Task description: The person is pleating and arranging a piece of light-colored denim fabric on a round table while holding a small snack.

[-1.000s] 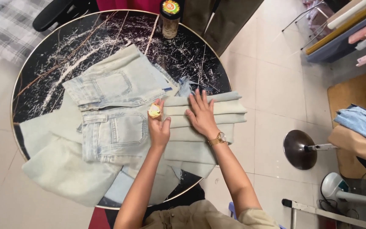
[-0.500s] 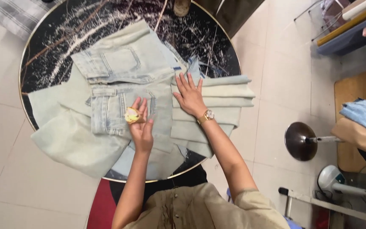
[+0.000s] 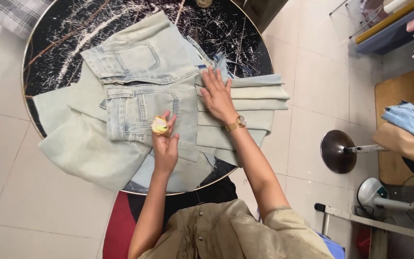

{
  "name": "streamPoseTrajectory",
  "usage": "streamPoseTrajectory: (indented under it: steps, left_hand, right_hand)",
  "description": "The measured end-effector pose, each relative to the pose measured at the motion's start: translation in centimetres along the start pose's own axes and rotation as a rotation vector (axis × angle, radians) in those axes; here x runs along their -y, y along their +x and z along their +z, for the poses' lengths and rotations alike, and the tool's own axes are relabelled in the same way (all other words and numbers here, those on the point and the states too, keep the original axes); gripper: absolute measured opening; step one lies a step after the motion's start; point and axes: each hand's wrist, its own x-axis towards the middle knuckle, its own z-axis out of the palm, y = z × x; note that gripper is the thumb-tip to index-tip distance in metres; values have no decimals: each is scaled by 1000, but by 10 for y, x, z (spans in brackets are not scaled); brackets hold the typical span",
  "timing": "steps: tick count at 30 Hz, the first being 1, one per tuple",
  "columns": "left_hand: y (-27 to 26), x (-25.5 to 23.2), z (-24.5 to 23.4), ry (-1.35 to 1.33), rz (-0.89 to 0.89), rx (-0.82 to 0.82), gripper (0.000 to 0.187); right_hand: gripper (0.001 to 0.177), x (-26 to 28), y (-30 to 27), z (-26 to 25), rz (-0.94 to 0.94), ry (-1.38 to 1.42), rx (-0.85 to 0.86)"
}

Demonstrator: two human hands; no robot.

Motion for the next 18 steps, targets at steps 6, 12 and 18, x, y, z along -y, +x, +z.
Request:
streamPoseTrajectory:
  steps: [6,12,18]
  left_hand:
    - [-2,-29,-4,121,-55,128,26]
    - [-10,-75,7,116,-140,230,12]
    - [-16,-73,8,-315,-361,530,34]
  right_hand:
    - [49,5,-26,-24,-29,89,-18]
    - [50,5,-67,-31,13,165,4]
    - [52,9,-90,-33,30,207,-20]
